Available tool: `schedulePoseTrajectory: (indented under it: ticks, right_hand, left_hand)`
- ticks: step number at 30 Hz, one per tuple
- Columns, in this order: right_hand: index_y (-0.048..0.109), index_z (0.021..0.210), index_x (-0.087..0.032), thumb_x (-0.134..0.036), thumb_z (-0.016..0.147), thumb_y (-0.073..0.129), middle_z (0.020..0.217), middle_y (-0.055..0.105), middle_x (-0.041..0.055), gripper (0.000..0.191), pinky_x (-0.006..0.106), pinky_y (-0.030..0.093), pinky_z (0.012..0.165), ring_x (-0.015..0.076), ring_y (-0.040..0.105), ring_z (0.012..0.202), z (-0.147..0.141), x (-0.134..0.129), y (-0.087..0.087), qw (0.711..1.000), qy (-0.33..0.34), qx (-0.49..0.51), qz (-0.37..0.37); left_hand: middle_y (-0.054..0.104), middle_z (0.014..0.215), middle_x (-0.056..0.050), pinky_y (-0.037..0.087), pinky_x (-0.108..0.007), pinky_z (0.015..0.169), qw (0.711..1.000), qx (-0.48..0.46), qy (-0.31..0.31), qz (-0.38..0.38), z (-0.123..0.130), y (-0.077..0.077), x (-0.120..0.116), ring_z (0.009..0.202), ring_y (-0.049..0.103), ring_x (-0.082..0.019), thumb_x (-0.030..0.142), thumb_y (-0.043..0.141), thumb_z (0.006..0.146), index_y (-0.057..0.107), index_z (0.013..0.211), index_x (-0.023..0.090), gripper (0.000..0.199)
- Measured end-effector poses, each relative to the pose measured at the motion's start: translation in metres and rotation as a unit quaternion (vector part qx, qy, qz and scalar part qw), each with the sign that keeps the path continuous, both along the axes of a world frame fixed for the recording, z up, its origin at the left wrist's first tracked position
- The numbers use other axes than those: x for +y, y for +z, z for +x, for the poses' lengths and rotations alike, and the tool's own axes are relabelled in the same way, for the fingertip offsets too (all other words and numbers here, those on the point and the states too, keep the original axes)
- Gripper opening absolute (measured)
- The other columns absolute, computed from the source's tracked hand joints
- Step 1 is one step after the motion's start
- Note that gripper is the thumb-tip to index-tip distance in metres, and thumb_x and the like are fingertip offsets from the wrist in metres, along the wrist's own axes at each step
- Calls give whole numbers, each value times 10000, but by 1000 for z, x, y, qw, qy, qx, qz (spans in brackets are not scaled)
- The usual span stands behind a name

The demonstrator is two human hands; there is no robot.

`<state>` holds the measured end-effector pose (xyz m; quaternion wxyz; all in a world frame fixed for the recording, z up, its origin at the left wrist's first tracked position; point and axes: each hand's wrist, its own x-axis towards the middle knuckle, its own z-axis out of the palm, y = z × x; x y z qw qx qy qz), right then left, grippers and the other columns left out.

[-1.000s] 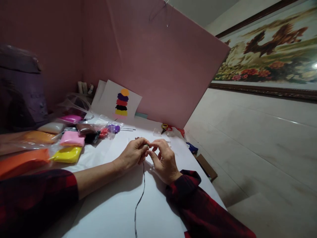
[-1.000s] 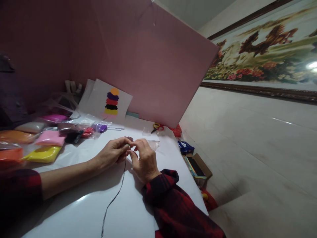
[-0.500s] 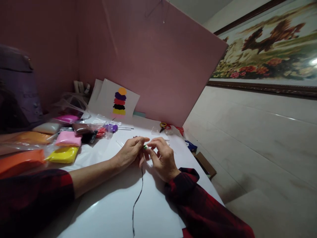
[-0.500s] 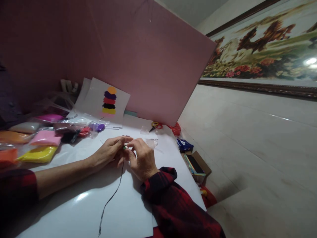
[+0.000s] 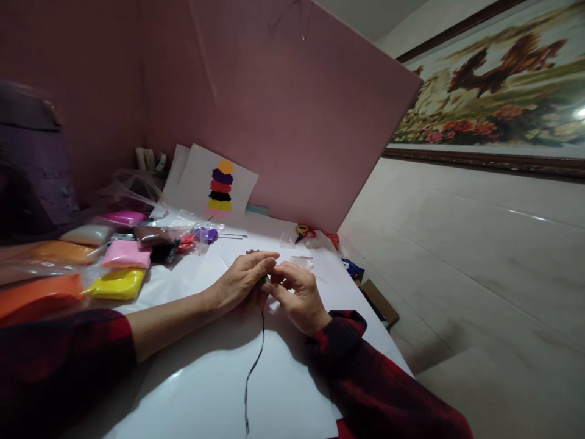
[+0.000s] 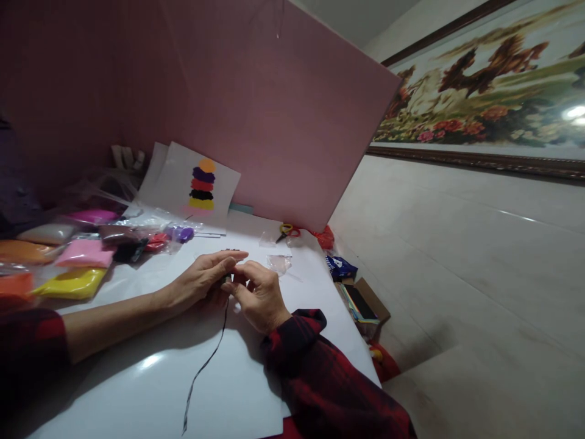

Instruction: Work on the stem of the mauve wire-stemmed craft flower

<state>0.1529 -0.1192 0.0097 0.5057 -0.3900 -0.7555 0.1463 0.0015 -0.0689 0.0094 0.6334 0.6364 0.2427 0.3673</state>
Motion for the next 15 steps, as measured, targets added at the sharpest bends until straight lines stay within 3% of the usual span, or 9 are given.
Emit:
schedulePoseTrajectory:
  ticks: [6, 10, 15]
  right_hand:
    - [679, 945, -174, -147, 855, 611, 717, 591, 9, 116, 254, 439, 520, 132, 549, 605, 1, -2, 1, 995, -59, -43, 67]
    - [659, 967, -182, -134, 862, 583, 747, 600, 21, 138, 251, 447, 515, 141, 560, 636, 3, 0, 0, 988, -95, -63, 103]
    - [657, 998, -180, -137, 866, 578, 807, 624, 43, 160, 263, 459, 556, 161, 591, 716, 6, 5, -3, 989, -99, -72, 87]
  left_hand:
    - [579, 479, 27, 302, -182, 297, 1000, -15, 3, 12, 2, 2, -2, 292, 491, -119, 727, 451, 847, 484, 1276, 112, 750]
    - [578, 534, 39, 278, -164, 303, 999, -30, 3, 39, 5, 0, -2, 310, 483, -88, 620, 543, 857, 529, 1147, 138, 563]
    - [551, 550, 51, 283, -159, 325, 997, -23, 28, 67, 3, 4, -4, 335, 465, -63, 436, 552, 877, 555, 984, 128, 325]
